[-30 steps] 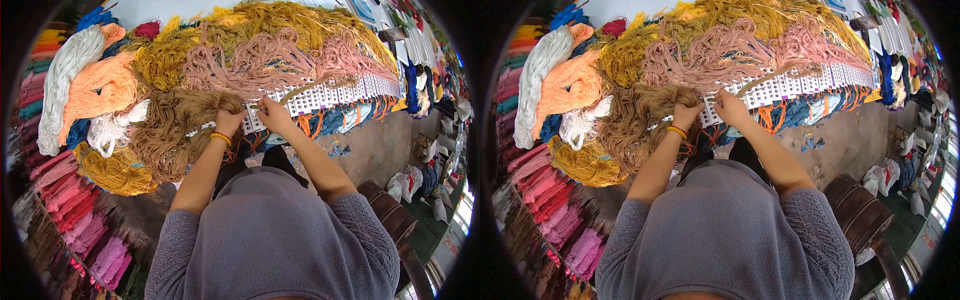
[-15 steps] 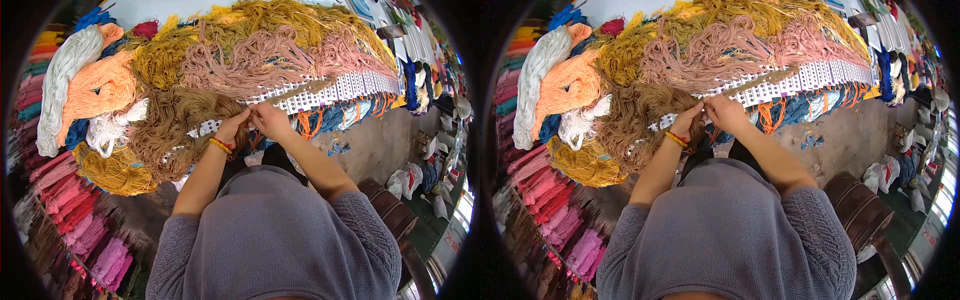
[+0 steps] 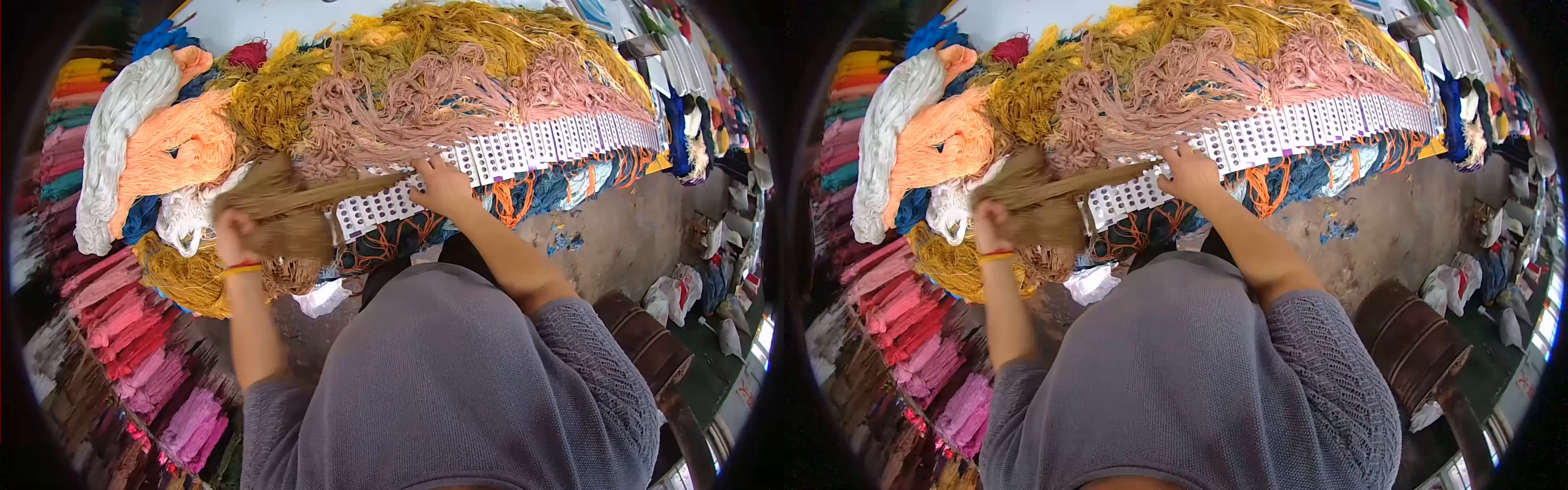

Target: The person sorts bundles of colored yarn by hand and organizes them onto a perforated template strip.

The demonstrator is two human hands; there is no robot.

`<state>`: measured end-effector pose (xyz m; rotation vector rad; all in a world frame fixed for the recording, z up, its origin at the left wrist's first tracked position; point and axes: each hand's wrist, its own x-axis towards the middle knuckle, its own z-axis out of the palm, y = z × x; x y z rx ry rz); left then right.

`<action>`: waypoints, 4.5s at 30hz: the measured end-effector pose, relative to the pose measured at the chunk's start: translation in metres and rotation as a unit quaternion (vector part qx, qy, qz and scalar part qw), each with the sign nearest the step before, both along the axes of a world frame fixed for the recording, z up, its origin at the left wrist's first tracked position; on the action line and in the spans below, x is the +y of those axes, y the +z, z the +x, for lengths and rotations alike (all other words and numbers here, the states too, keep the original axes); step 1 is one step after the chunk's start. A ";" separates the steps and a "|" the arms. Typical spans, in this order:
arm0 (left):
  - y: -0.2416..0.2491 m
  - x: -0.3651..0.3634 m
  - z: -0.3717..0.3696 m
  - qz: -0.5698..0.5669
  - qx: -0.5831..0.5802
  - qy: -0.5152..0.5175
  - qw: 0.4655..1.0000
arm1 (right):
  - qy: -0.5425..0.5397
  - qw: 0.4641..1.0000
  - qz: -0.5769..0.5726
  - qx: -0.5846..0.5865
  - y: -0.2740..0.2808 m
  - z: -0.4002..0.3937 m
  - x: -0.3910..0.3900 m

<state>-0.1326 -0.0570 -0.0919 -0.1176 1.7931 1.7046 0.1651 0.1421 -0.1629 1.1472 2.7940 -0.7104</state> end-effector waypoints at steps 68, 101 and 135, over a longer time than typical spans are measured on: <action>0.138 0.078 0.152 0.315 -0.159 -0.248 0.902 | -0.077 0.720 -0.548 0.419 0.199 -0.016 -0.032; 0.131 0.071 0.144 0.280 -0.142 -0.346 0.884 | -0.044 0.877 -0.344 0.331 0.198 -0.021 -0.049; 0.133 0.065 0.138 0.272 -0.035 -0.343 0.898 | -0.079 0.759 -0.493 0.417 0.186 -0.023 -0.051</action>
